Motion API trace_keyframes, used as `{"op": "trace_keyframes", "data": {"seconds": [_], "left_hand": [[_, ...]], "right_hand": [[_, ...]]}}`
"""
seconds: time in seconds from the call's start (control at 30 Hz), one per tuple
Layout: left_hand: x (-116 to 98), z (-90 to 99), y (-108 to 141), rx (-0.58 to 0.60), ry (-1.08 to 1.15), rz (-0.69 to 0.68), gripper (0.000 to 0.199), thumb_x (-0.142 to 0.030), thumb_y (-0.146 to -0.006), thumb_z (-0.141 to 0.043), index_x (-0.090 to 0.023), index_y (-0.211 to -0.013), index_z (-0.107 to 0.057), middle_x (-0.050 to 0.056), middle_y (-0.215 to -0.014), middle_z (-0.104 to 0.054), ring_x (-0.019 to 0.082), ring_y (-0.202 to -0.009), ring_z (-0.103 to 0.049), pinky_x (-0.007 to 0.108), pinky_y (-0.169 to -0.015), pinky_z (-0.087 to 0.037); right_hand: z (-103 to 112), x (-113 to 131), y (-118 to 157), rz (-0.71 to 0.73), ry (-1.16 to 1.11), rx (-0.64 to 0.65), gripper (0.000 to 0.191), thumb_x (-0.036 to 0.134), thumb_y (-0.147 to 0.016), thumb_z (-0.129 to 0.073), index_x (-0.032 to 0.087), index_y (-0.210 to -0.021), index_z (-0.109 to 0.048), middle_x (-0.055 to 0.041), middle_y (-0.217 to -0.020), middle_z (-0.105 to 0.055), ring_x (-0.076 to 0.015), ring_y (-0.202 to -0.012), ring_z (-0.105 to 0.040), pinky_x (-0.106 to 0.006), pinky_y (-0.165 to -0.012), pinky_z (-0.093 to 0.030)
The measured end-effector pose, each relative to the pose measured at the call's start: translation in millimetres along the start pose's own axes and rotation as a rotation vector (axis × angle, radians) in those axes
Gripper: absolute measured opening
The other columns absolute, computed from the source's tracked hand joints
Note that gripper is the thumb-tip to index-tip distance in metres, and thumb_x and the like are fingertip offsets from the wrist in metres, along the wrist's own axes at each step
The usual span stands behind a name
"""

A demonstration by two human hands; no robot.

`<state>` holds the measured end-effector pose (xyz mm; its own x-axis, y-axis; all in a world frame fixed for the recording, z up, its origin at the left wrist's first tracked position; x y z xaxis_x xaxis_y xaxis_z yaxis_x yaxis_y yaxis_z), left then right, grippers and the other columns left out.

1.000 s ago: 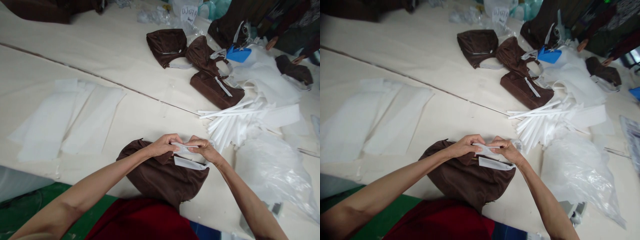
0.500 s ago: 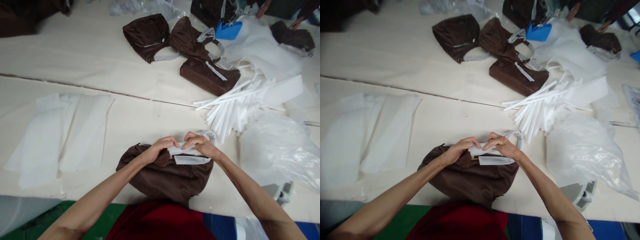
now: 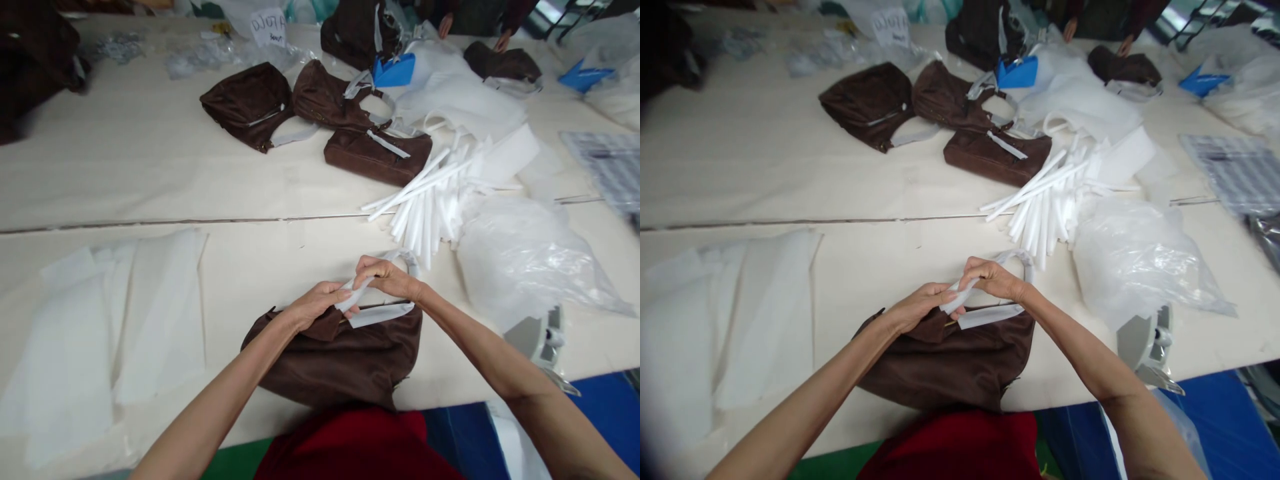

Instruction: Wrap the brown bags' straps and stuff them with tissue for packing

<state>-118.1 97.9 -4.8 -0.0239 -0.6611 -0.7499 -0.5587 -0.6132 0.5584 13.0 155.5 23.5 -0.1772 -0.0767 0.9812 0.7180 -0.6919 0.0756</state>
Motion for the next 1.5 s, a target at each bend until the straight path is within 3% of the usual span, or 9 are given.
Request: {"op": "trace_keyframes", "data": {"seconds": [0.17, 0.27, 0.33, 0.53, 0.8, 1.1, 1.23, 1.4, 1.5], "left_hand": [[8.2, 4.0, -2.6, -0.174, 0.001, 0.012, 0.051, -0.057, -0.065, -0.077, -0.013, -0.088, -0.069, 0.004, -0.072, -0.070, 0.011, -0.054, -0.054, 0.022, -0.052, -0.038], [8.0, 7.0, -0.9, -0.247, -0.025, -0.037, 0.049, -0.059, -0.066, -0.074, -0.014, -0.084, -0.066, 0.004, -0.070, -0.069, 0.012, -0.053, -0.055, 0.022, -0.050, -0.038], [8.9, 6.3, 0.1, -0.269, -0.047, -0.058, 0.047, -0.058, -0.068, -0.071, -0.015, -0.084, -0.065, 0.003, -0.071, -0.069, 0.012, -0.053, -0.055, 0.022, -0.049, -0.038], [10.7, -8.4, 0.1, -0.252, -0.210, -0.181, 0.037, -0.054, -0.075, -0.064, -0.017, -0.079, -0.061, -0.001, -0.069, -0.065, 0.013, -0.056, -0.055, 0.026, -0.057, -0.045], [8.7, -27.3, 5.1, -0.240, -0.331, -0.211, 0.038, -0.054, -0.077, -0.061, -0.017, -0.084, -0.063, 0.002, -0.071, -0.067, 0.016, -0.059, -0.058, 0.028, -0.062, -0.047], [0.4, -40.2, -15.4, -0.246, -0.233, -0.104, 0.056, -0.062, -0.056, -0.079, -0.014, -0.082, -0.066, 0.001, -0.065, -0.066, 0.015, -0.059, -0.055, 0.027, -0.060, -0.045], [4.7, -55.7, -27.7, -0.305, -0.273, -0.085, 0.056, -0.061, -0.052, -0.079, -0.013, -0.080, -0.067, 0.001, -0.063, -0.065, 0.015, -0.056, -0.052, 0.027, -0.058, -0.044], [15.6, -51.7, -33.6, -0.354, -0.294, -0.036, 0.060, -0.060, -0.052, -0.078, -0.013, -0.088, -0.070, -0.001, -0.060, -0.062, 0.015, -0.055, -0.053, 0.027, -0.054, -0.043], [20.9, -46.6, -38.4, -0.347, -0.328, -0.032, 0.060, -0.058, -0.054, -0.078, -0.013, -0.092, -0.071, 0.000, -0.061, -0.063, 0.016, -0.056, -0.055, 0.028, -0.055, -0.045]], "right_hand": [[18.5, 14.9, 24.4, 0.016, 0.120, -0.327, 0.049, 0.037, -0.079, -0.073, 0.028, -0.126, -0.062, -0.0054, -0.109, -0.059, -0.0208, -0.102, -0.057, -0.037, -0.095, -0.046], [23.2, 8.5, 66.1, -0.139, -0.010, -0.739, 0.036, 0.046, -0.081, -0.069, 0.023, -0.110, -0.067, -0.0043, -0.098, -0.062, -0.0209, -0.095, -0.058, -0.036, -0.089, -0.047], [4.7, -7.1, 86.6, -0.317, -0.164, -0.868, 0.035, 0.054, -0.082, -0.065, 0.020, -0.089, -0.068, -0.0025, -0.080, -0.061, -0.0183, -0.078, -0.057, -0.033, -0.076, -0.048], [-60.5, -31.8, 72.1, -0.473, -0.535, -0.848, 0.049, 0.065, -0.067, -0.072, 0.018, -0.072, -0.059, 0.0029, -0.062, -0.051, -0.0107, -0.056, -0.044, -0.023, -0.049, -0.033], [-59.2, -22.9, 78.2, -0.262, -0.672, -1.223, 0.050, 0.059, -0.057, -0.080, 0.019, -0.061, -0.051, 0.0076, -0.049, -0.042, -0.0064, -0.045, -0.032, -0.023, -0.044, -0.025], [-34.4, -29.6, 83.8, -0.213, -0.724, -1.102, 0.047, 0.058, -0.058, -0.079, 0.018, -0.062, -0.056, 0.0055, -0.050, -0.049, -0.0073, -0.046, -0.041, -0.021, -0.044, -0.031], [-6.1, -31.2, 171.9, -0.316, -0.494, -1.084, 0.035, 0.049, -0.065, -0.075, 0.018, -0.075, -0.066, 0.0020, -0.062, -0.060, -0.0106, -0.052, -0.052, -0.022, -0.047, -0.035], [41.6, -37.1, 364.4, -0.554, -0.108, -1.613, 0.021, 0.039, -0.072, -0.061, 0.019, -0.073, -0.067, -0.0015, -0.071, -0.067, -0.0172, -0.066, -0.060, -0.027, -0.060, -0.045], [60.7, -44.5, 438.6, -0.761, 0.103, -1.738, 0.018, 0.034, -0.072, -0.059, 0.019, -0.073, -0.070, -0.0041, -0.082, -0.073, -0.0227, -0.088, -0.064, -0.030, -0.077, -0.048]]}}
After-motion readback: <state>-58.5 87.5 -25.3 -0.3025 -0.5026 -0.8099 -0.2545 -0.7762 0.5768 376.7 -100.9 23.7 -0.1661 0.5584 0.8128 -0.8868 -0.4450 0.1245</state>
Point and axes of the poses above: each hand's wrist, its own y-axis away from the middle knuckle, its own z-axis out of the back of the hand, x = y × z, the point moved 7 cm from there along -y, towards the middle knuckle
